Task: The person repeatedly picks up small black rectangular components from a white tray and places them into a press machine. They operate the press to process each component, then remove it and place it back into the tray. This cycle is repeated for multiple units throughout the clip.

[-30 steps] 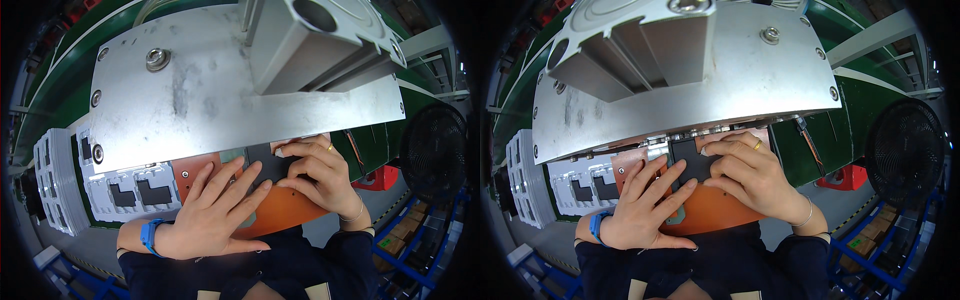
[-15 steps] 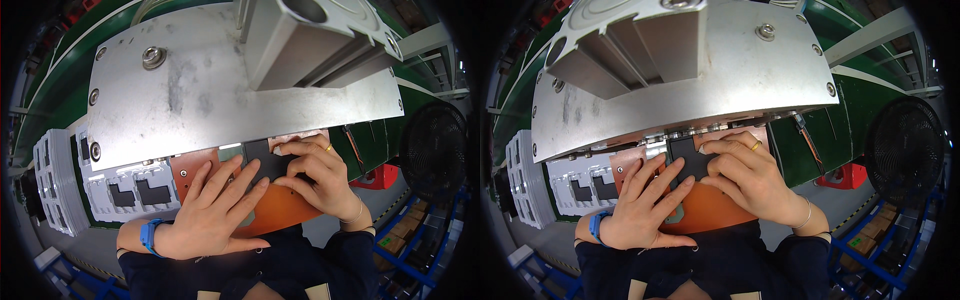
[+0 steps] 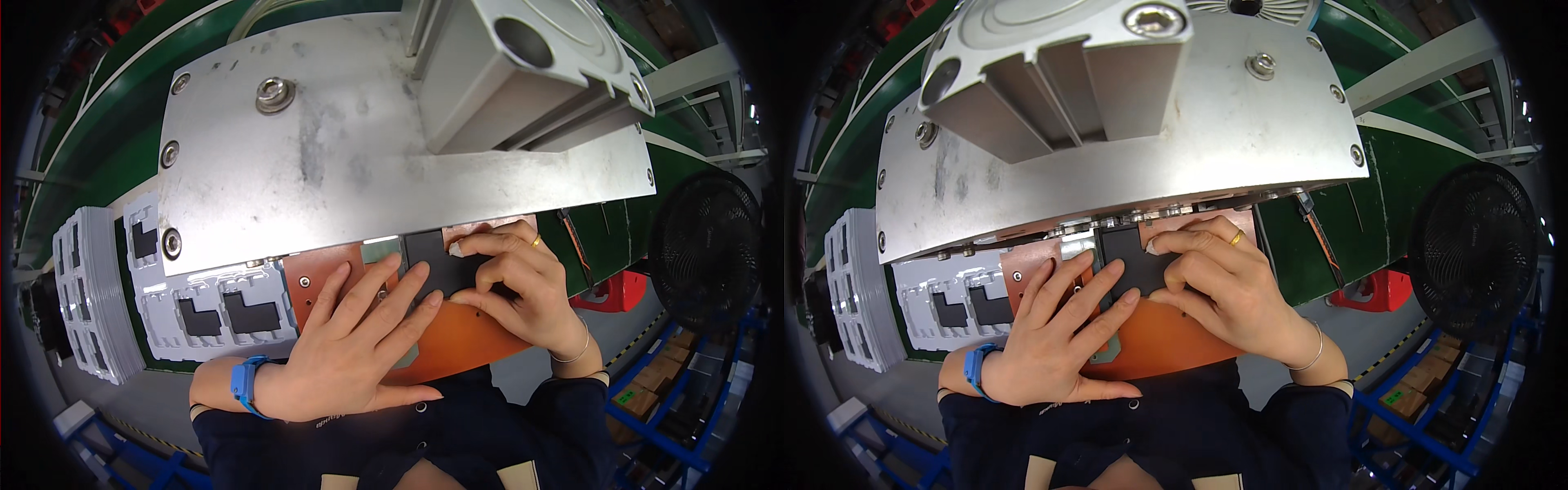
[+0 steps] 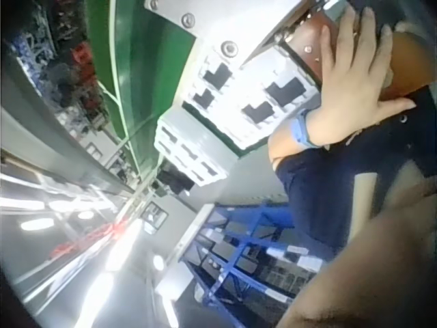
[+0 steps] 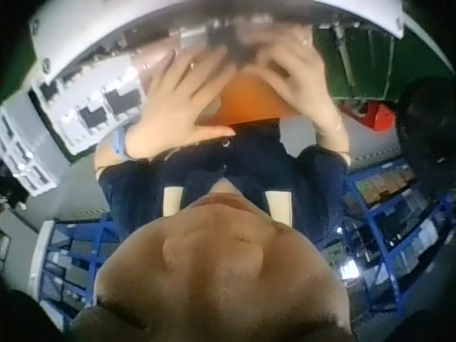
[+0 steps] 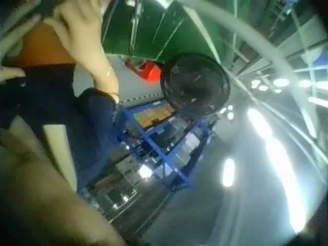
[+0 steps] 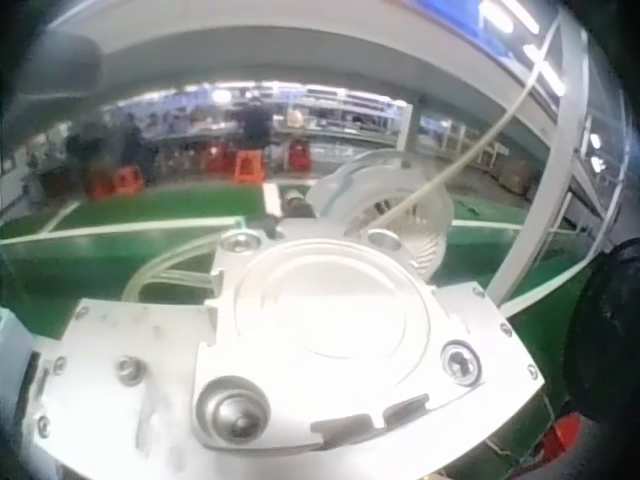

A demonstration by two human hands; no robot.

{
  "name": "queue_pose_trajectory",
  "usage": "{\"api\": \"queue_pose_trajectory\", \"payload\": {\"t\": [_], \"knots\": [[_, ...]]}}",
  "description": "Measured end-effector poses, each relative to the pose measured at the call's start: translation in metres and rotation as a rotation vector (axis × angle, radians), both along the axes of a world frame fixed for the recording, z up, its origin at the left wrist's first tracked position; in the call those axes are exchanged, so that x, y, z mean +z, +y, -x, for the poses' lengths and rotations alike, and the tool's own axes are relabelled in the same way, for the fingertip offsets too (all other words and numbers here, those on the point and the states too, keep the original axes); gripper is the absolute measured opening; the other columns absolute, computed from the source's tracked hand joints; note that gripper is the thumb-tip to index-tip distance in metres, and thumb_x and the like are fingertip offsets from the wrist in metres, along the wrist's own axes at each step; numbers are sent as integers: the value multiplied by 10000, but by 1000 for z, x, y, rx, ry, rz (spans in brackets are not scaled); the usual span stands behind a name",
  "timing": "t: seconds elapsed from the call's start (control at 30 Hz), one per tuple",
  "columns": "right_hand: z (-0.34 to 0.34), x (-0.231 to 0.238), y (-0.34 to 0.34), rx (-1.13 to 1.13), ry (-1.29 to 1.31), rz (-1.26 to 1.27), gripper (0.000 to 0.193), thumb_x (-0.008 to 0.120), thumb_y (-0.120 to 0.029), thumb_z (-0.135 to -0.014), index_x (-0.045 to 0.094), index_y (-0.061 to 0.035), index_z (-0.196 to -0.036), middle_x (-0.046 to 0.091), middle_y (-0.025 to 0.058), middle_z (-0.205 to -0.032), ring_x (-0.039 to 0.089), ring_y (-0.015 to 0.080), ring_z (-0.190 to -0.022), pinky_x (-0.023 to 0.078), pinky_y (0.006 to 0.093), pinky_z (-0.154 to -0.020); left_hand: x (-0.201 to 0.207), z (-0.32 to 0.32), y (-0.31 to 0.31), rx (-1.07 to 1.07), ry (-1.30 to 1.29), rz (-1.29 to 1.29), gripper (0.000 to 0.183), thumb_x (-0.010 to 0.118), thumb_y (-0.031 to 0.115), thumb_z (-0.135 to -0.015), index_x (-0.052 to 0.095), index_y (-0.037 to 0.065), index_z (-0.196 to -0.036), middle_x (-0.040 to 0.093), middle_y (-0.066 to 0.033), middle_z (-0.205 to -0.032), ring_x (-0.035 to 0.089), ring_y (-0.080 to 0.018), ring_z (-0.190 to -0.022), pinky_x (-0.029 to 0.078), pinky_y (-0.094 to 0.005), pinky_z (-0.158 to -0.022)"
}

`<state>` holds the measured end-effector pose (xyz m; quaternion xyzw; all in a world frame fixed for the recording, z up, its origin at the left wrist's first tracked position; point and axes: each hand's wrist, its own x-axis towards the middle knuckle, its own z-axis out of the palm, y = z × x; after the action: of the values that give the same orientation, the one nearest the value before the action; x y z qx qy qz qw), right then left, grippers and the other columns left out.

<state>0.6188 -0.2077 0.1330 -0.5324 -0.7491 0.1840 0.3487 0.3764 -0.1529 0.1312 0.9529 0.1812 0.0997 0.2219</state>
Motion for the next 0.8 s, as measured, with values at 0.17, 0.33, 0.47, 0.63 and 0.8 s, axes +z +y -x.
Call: {"api": "queue_pose_trajectory", "payload": {"t": [0.17, 0.33, 0.47, 0.63, 0.8], "knots": [[2, 0, -1, -8, 8, 11, 274, 831, -104, -688, 569, -53, -749, 681, 114, -1099, 591, 279, -955, 493, 353, -807, 1, 1, 0, -7, 13, 1, 895, 645, 745, -720, 573, 119, -1355, 459, -160, -1459, 386, -399, -1347, 246, -548, -1117], [1, 1, 0, -10, -12, 15, 273, 828, -106, -698, 570, -51, -767, 681, 117, -1104, 592, 283, -965, 488, 356, -816, 1, 0, 0, 0, 10, 11, 887, 644, 741, -726, 572, 120, -1356, 458, -165, -1457, 386, -398, -1346, 247, -548, -1117], [2, 0, -2, -19, -2, 23, 271, 826, -104, -702, 570, -50, -771, 678, 120, -1104, 595, 289, -979, 486, 362, -822, 0, 0, 0, 4, 9, 0, 880, 643, 734, -734, 569, 118, -1358, 455, -171, -1458, 385, -398, -1347, 246, -548, -1117], [2, 0, -1, -24, -1, 14, 270, 824, -105, -704, 569, -49, -772, 677, 121, -1102, 596, 292, -985, 487, 366, -823, 1, -1, -1, 7, 22, 3, 882, 644, 730, -737, 565, 113, -1363, 450, -175, -1462, 382, -398, -1348, 249, -551, -1114], [2, 1, 0, -9, -13, 14, 269, 821, -103, -704, 566, -48, -772, 675, 119, -1108, 595, 291, -981, 489, 368, -823, 2, -1, -1, 9, 22, -2, 885, 646, 730, -734, 564, 115, -1365, 451, -175, -1462, 382, -396, -1350, 253, -551, -1112]]}}
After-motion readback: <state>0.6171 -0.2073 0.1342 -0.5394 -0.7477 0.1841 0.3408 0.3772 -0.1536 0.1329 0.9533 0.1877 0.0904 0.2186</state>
